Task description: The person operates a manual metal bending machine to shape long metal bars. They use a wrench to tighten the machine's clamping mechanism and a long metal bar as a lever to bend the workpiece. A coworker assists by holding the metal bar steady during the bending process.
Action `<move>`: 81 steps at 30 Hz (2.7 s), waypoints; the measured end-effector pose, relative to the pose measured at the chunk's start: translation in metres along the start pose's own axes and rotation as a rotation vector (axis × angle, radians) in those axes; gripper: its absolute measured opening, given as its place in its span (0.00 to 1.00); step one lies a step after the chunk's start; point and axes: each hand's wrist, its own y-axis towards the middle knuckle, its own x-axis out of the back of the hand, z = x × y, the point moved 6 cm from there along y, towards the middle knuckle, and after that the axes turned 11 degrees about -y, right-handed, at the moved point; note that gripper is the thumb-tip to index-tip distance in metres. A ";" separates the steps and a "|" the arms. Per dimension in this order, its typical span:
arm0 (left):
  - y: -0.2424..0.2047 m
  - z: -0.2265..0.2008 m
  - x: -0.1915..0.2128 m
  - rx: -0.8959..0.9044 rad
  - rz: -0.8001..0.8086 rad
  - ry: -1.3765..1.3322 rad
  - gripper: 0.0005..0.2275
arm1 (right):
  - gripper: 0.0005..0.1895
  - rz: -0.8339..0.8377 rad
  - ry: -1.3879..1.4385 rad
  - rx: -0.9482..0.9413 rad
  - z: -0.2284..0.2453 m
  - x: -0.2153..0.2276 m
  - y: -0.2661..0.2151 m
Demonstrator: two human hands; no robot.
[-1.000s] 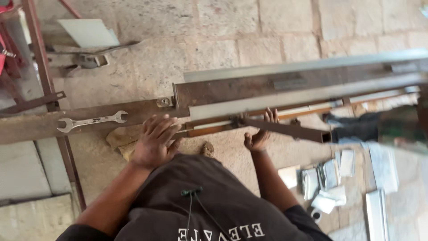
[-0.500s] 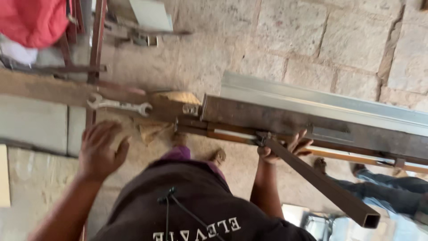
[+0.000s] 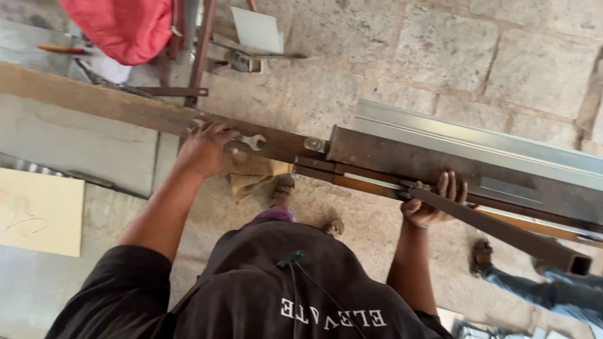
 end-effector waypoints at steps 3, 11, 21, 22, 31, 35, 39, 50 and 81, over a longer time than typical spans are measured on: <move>-0.006 0.011 -0.004 -0.011 -0.078 -0.046 0.18 | 0.39 -0.004 -0.100 -0.061 0.007 0.009 0.008; -0.009 0.016 -0.024 -0.015 -0.062 0.059 0.16 | 0.39 0.113 -0.079 0.026 0.002 0.010 0.016; -0.018 -0.009 -0.027 -0.080 -0.226 0.129 0.07 | 0.62 0.590 -0.024 0.444 -0.008 0.002 0.039; -0.016 -0.015 -0.026 -0.071 -0.227 0.100 0.06 | 0.62 0.598 -0.051 0.427 -0.009 0.004 0.038; -0.003 -0.083 -0.038 0.227 -0.023 -0.241 0.15 | 0.56 0.569 -0.046 0.328 -0.019 -0.003 0.025; 0.008 -0.102 -0.047 0.403 0.198 -0.292 0.14 | 0.55 0.579 -0.055 0.328 -0.020 -0.005 0.025; 0.005 -0.118 -0.055 0.551 0.263 -0.342 0.13 | 0.56 0.665 -0.079 0.295 -0.021 -0.010 0.023; 0.100 -0.057 -0.009 0.342 -0.128 0.210 0.12 | 0.54 0.661 -0.092 0.323 -0.023 -0.009 0.016; 0.031 -0.087 -0.075 0.832 -0.597 -1.434 0.10 | 0.54 0.673 -0.070 0.328 -0.015 -0.007 0.031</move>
